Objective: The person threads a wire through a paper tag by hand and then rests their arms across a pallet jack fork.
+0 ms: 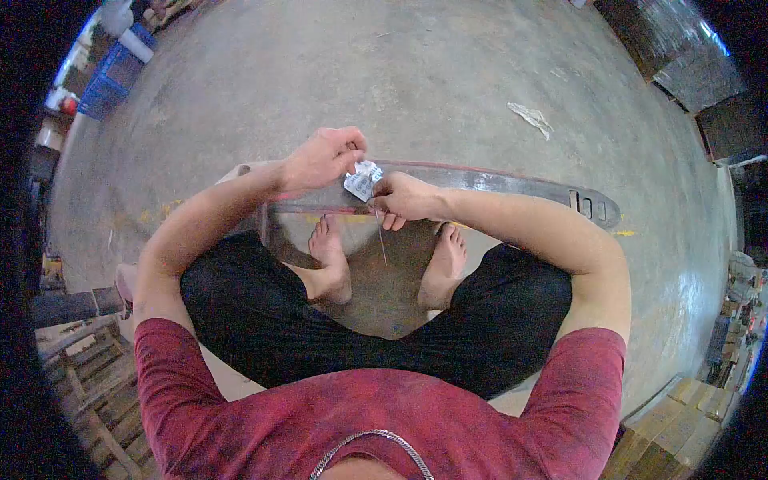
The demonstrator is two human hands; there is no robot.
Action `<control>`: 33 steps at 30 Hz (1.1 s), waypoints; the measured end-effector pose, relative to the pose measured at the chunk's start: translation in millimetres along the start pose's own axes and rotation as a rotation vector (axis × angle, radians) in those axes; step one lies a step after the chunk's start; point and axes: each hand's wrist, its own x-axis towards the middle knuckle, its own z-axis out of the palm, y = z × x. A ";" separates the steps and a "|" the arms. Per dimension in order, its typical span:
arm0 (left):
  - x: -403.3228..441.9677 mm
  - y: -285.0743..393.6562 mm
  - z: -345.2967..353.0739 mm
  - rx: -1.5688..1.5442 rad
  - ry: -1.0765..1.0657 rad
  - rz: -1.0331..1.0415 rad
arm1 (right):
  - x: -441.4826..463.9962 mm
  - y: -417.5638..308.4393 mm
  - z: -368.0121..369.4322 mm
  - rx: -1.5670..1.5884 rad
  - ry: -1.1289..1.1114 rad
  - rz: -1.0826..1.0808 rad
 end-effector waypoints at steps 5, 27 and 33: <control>0.8 -3.1 2.9 -0.028 -0.006 0.002 | 0.2 -0.9 -1.8 -0.002 -0.024 0.009; 5.8 -14.6 3.0 -0.261 -0.216 -0.134 | -8.2 -12.7 -2.1 -0.049 0.137 -0.214; 10.1 -16.8 1.4 -0.225 -0.080 -0.157 | -30.7 -52.0 -26.3 -0.142 0.418 -0.304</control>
